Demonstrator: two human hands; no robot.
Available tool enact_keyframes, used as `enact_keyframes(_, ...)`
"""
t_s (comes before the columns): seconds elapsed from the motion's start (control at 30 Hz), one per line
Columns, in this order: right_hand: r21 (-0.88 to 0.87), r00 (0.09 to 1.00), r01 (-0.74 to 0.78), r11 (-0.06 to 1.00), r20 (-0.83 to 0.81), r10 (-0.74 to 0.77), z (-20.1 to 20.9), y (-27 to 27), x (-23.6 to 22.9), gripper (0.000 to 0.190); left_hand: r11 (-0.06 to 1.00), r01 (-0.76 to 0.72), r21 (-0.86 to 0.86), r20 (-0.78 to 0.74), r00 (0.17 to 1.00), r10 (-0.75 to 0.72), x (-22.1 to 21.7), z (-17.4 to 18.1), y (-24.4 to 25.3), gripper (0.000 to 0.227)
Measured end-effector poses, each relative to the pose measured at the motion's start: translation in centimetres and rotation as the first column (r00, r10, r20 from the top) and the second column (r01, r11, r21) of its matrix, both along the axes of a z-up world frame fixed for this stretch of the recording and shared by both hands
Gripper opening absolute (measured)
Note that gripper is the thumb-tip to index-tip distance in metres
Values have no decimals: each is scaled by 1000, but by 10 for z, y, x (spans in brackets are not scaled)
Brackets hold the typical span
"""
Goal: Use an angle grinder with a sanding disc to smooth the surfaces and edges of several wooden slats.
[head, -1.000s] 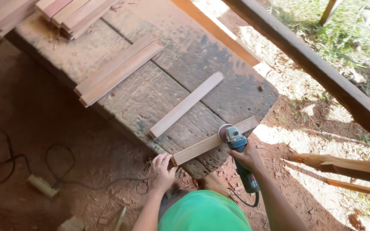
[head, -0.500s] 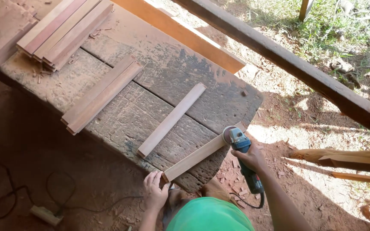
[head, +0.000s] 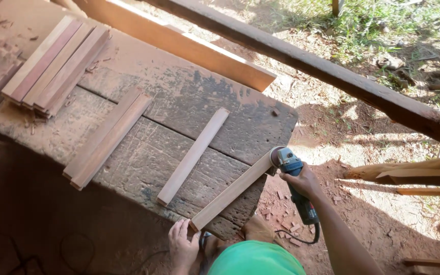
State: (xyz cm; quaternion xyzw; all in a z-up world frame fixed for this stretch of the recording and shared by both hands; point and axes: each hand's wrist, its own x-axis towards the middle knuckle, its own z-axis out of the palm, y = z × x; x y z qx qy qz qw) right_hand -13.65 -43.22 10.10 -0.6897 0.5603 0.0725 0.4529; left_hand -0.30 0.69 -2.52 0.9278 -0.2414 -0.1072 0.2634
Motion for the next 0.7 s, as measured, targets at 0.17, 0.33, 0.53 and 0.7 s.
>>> enact_keyframes(0.17,-14,962,271,962,34,-270,9,-6,-17,71,996,50,-75,171,985,-37,-2,-34,10,62)
enact_keyframes(0.33,154,759,541,827,333,-559,19,9,-58,73,998,-54,15,177,983,51,-3,-42,48,83)
enact_keyframes(0.53,184,830,497,848,182,-527,1,40,-100,62,952,304,28,16,952,-305,30,56,-80,75)
enact_keyframes(0.7,115,843,528,841,49,-536,-21,61,-122,68,892,439,106,-54,898,-436,26,18,-158,76)
